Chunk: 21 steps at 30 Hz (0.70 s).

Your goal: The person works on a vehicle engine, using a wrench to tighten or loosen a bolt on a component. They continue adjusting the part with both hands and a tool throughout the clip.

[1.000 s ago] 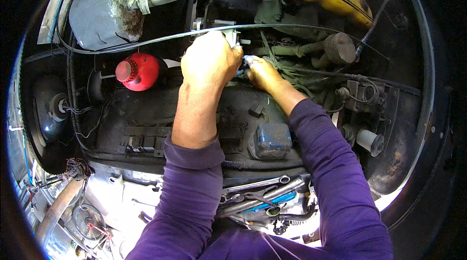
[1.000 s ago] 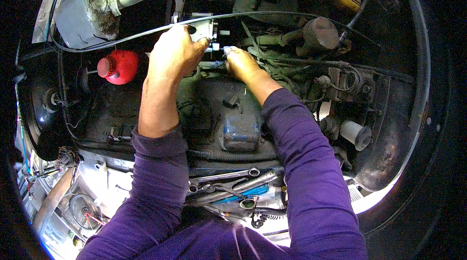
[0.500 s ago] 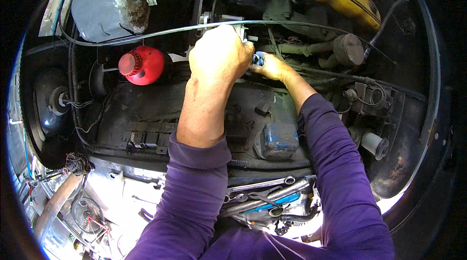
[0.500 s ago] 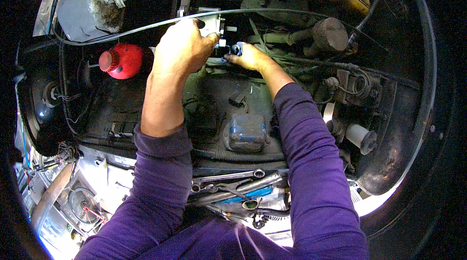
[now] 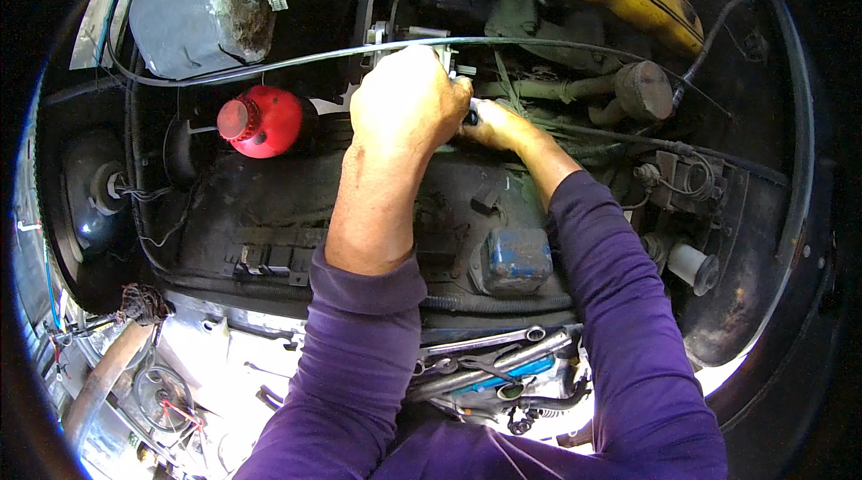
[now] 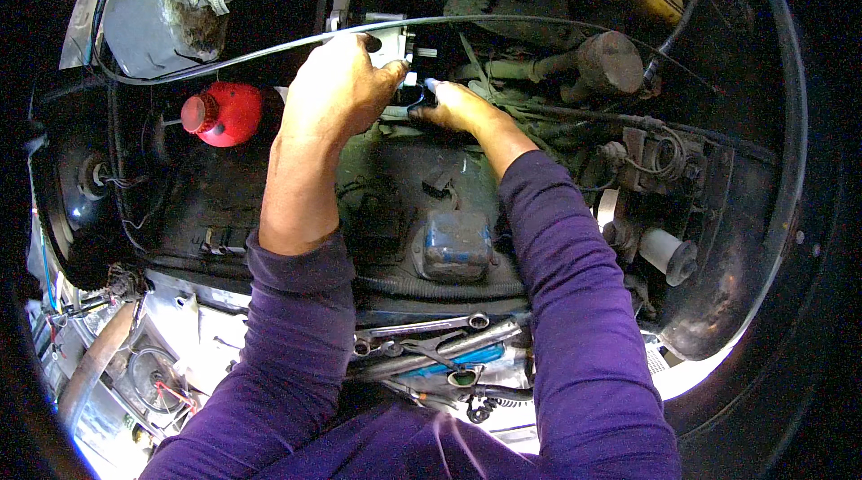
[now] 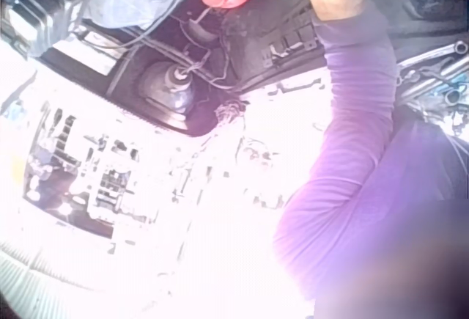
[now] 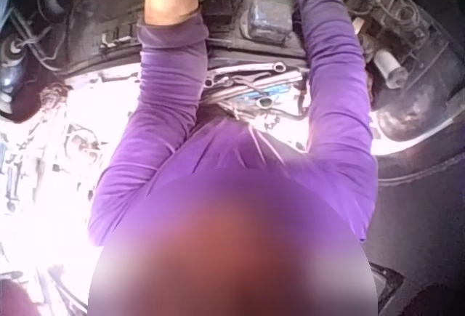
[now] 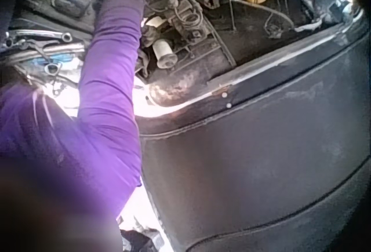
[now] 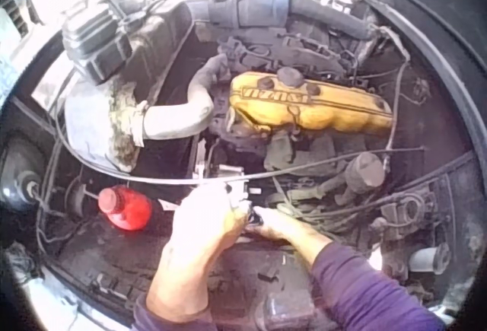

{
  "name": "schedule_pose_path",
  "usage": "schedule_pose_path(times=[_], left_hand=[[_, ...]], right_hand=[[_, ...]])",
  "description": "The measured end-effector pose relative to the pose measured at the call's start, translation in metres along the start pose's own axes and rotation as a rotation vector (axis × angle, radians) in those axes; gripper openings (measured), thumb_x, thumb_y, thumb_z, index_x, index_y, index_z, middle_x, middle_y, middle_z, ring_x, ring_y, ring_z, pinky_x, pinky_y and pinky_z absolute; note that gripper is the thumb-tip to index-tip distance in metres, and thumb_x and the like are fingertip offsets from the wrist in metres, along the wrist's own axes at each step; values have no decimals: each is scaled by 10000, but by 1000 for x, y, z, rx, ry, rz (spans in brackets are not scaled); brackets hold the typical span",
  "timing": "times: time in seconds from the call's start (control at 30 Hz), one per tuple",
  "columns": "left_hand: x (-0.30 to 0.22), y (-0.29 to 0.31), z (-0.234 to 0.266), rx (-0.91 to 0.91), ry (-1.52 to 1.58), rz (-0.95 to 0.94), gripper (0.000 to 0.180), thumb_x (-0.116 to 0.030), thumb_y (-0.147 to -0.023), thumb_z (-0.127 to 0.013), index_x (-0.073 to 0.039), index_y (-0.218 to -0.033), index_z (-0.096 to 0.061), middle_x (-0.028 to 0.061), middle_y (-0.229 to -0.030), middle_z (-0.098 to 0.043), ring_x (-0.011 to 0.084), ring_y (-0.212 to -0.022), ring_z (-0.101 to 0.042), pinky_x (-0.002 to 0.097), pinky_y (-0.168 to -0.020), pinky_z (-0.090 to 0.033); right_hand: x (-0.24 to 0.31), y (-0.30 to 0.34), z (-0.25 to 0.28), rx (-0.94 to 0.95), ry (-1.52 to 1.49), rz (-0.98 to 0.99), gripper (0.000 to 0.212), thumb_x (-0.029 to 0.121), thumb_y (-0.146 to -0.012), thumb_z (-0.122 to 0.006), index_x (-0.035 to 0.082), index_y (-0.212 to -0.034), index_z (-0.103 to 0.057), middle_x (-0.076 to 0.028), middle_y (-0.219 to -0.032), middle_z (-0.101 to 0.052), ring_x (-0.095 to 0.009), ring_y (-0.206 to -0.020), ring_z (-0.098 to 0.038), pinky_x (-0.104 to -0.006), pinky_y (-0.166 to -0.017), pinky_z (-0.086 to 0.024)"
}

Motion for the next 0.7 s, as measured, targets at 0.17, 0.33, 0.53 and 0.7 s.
schedule_pose_path(times=[0.17,0.33,0.53,0.7], left_hand=[[-2,0,0,10,22,-13,401,-381,-831,-697,-28,-1021,-710,189,-989,-718,339,-958,-700,411,-843,-559],[-3,1,-1,12,50,-29,442,-374,-828,-692,21,-1026,-692,246,-989,-698,379,-960,-683,441,-853,-539],[-5,1,-1,-9,72,-82,477,-373,-827,-694,62,-1021,-680,290,-983,-682,402,-964,-674,454,-866,-526],[-5,0,-3,4,65,-91,459,-369,-829,-697,49,-1018,-690,271,-993,-687,389,-962,-680,437,-861,-536]], right_hand=[[10,1,6,95,0,34,555,407,-836,-745,10,-1203,-620,-239,-1169,-658,-377,-1128,-617,-435,-939,-494],[12,-2,8,72,63,-89,571,463,-831,-738,5,-1158,-645,-244,-1135,-667,-390,-1105,-625,-450,-921,-499],[2,-12,-1,-67,-43,-58,548,501,-808,-749,-11,-996,-699,-251,-1026,-686,-405,-1010,-655,-461,-856,-519],[-12,-29,-14,-145,-99,-50,511,479,-810,-752,1,-984,-703,-250,-1004,-686,-396,-974,-666,-450,-821,-531]])
Point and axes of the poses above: each hand's wrist, its own y-axis away from the middle knuckle, its own z-axis out of the back of the hand, x = y × z, the point moved 5 cm from there along -y, towards the middle knuckle
